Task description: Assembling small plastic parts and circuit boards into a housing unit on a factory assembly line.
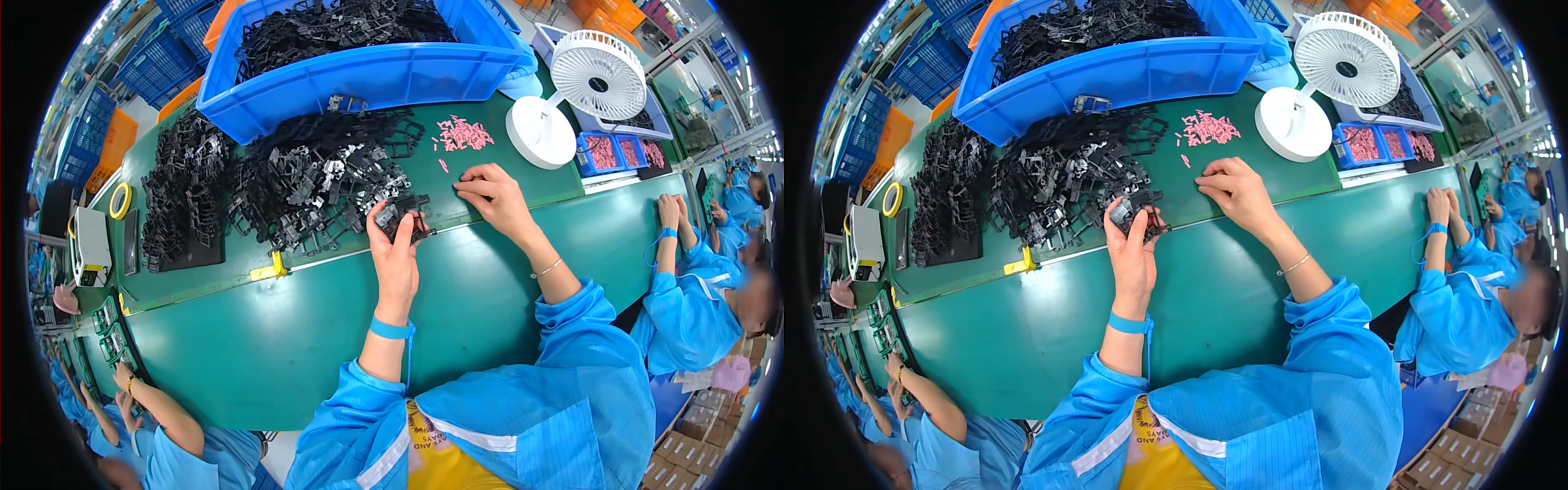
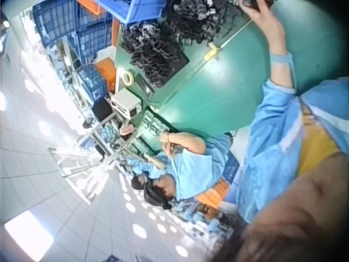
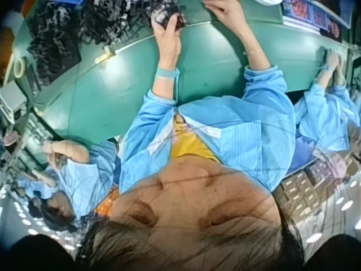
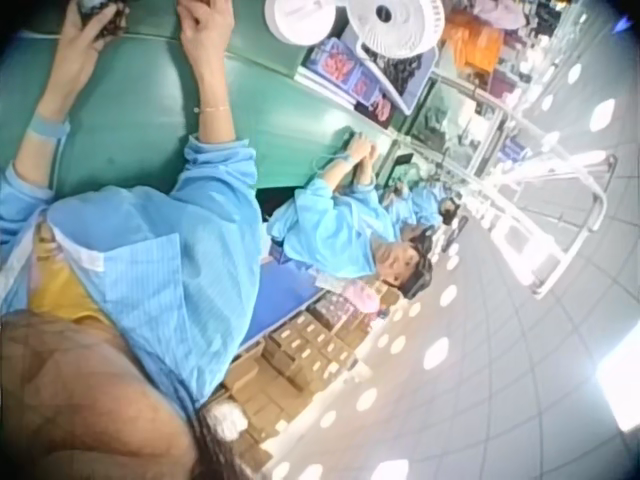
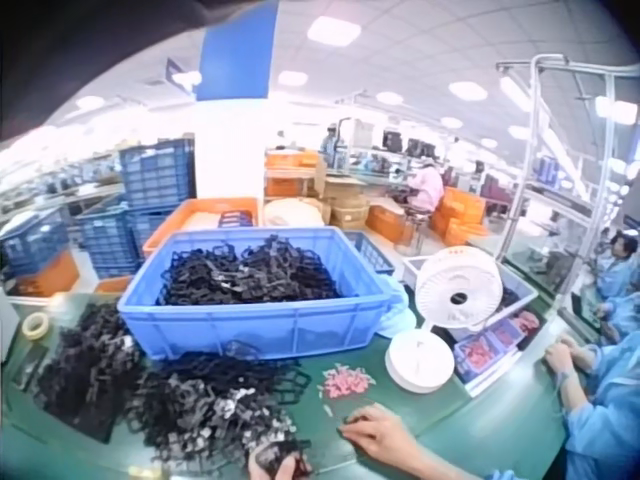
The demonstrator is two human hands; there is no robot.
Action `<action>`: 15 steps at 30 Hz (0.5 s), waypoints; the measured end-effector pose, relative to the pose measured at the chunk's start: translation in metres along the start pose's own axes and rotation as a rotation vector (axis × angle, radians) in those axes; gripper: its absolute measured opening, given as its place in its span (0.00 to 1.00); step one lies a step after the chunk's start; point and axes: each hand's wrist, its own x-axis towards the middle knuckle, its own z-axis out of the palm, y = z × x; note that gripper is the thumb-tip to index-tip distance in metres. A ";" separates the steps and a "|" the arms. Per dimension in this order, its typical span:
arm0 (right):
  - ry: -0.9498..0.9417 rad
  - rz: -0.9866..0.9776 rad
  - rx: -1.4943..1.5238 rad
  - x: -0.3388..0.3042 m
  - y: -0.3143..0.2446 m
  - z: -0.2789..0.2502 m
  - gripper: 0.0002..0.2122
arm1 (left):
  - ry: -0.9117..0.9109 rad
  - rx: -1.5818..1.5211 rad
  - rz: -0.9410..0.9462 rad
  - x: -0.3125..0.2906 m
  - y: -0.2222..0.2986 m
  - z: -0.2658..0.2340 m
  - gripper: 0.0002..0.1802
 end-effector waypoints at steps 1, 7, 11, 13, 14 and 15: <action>0.001 0.000 0.000 -0.001 0.000 -0.001 0.07 | -0.006 0.006 0.001 0.000 0.000 0.000 0.25; 0.015 0.293 0.094 0.003 -0.008 0.001 0.05 | -0.005 0.034 0.012 0.000 -0.003 0.001 0.25; 0.005 0.185 -0.172 0.003 -0.012 0.008 0.02 | -0.009 0.050 0.021 -0.001 -0.002 0.002 0.25; 0.021 0.082 -0.286 0.001 -0.016 0.010 0.02 | -0.004 0.054 0.025 -0.001 -0.003 0.001 0.25; 0.018 0.085 -0.323 0.000 -0.024 0.008 0.02 | -0.002 0.057 0.030 -0.001 -0.004 0.000 0.25; 0.015 0.088 -0.359 -0.002 -0.028 0.008 0.02 | 0.001 0.057 0.031 0.000 -0.004 0.000 0.25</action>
